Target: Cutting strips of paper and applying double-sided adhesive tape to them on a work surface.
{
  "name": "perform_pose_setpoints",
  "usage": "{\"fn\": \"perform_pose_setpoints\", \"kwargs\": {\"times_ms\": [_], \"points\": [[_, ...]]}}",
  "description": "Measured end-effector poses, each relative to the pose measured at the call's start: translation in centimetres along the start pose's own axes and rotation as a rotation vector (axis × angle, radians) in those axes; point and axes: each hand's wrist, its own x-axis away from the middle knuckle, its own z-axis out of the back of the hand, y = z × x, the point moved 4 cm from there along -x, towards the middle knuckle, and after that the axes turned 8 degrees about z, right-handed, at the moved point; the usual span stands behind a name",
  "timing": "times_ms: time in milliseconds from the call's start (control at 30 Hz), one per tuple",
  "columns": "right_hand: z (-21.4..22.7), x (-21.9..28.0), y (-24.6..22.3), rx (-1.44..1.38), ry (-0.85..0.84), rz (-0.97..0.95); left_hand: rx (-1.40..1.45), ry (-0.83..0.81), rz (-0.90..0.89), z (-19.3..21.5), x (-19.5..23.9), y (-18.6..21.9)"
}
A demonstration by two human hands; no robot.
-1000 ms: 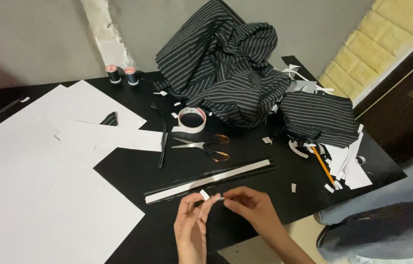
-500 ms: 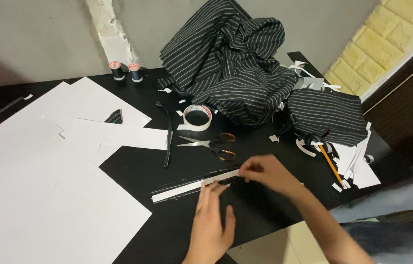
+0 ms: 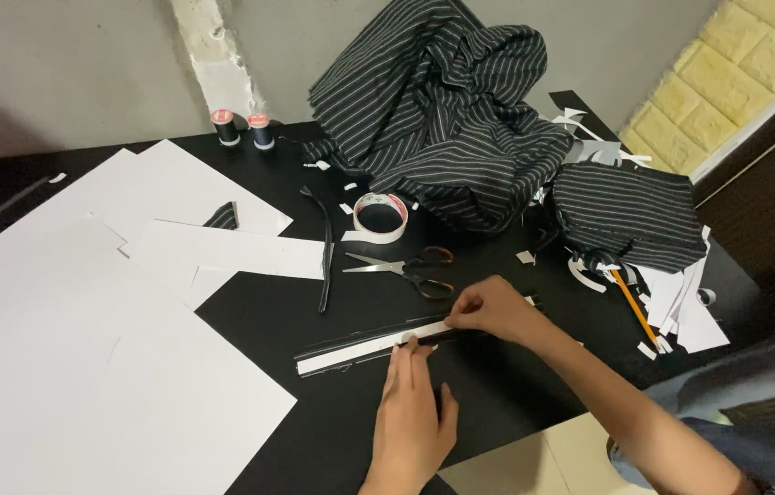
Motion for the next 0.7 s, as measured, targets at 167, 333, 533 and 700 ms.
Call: {"fn": "perform_pose_setpoints", "kwargs": {"times_ms": [167,333,533,700], "points": [[-0.3,-0.3,0.5,0.026,0.008,-0.007,0.010,-0.032,0.018,0.0,0.0,0.0],[-0.3,-0.2,-0.2,0.013,0.008,-0.030,-0.032,-0.009,0.009,-0.6,-0.1,-0.6],[-1.0,-1.4,1.4,0.107,0.020,-0.030,-0.022,-0.025,0.013,-0.8,-0.1,-0.8],[-0.4,-0.7,-0.2,0.151,-0.023,-0.099,-0.031,-0.030,0.039,-0.8,-0.3,-0.8]]}}
